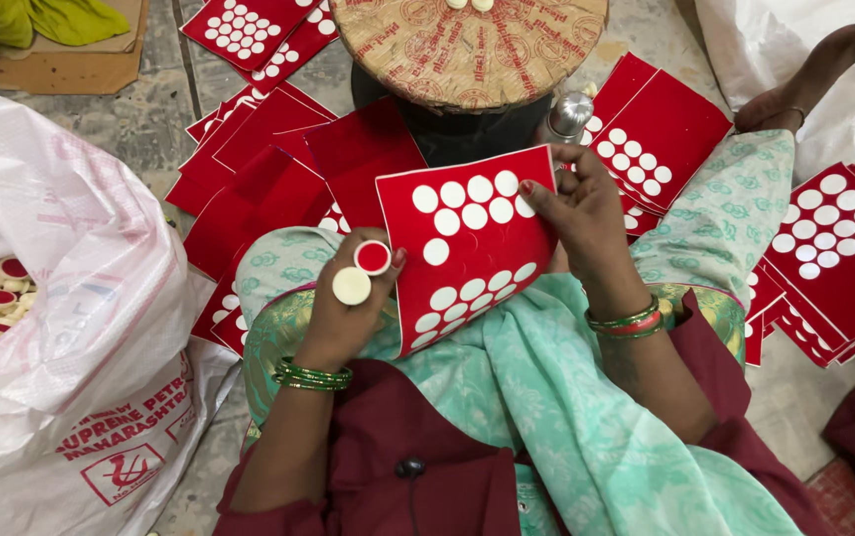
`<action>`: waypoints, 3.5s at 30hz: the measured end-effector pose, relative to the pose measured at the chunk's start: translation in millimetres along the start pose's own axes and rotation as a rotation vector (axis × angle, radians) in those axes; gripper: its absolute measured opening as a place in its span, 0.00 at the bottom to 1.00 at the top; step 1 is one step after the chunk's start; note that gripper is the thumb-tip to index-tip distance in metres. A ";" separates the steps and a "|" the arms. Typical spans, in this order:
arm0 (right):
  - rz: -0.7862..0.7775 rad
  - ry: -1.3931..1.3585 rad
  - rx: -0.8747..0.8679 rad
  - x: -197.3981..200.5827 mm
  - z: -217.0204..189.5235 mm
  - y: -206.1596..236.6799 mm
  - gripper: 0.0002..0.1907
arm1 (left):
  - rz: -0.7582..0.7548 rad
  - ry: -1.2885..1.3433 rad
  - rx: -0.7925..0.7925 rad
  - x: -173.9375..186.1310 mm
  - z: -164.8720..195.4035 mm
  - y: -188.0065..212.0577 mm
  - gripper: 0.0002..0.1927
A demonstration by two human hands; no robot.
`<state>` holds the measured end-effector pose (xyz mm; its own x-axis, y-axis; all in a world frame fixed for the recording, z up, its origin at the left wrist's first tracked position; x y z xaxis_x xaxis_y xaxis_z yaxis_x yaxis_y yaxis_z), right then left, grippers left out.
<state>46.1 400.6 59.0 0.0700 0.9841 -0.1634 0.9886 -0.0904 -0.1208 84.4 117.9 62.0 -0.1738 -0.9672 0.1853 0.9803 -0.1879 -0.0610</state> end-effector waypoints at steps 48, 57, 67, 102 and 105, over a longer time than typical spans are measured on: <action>-0.504 0.357 0.228 -79.8 -34.4 38.8 0.08 | -0.099 -0.122 -0.185 -13.5 14.8 10.0 0.18; -0.446 0.163 -0.054 -63.6 -25.4 28.9 0.02 | -0.137 -0.245 -0.260 -23.5 23.2 12.3 0.23; -0.079 0.924 1.180 -86.1 -84.0 84.4 0.11 | -0.036 -0.226 -0.150 -28.0 22.1 10.2 0.22; -0.639 0.679 0.681 -100.1 -95.9 71.2 0.15 | -0.074 -0.184 -0.114 -26.4 29.5 6.6 0.18; -0.612 0.312 0.164 -95.0 -70.5 69.2 0.18 | -0.087 -0.221 -0.135 -29.5 32.3 8.2 0.17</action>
<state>117.3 311.6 135.2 -0.4330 0.8612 0.2664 0.8314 0.4957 -0.2513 100.6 150.5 87.7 -0.2181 -0.8884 0.4039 0.9385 -0.3045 -0.1629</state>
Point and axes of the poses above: each hand's wrist, its own y-axis away from the middle knuckle, its own x-axis out of the back of the hand, z = x × y, the point moved 5 cm from there along -y, towards the middle knuckle, and after that the axes turned 3 degrees about x, right-handed, at the moved point
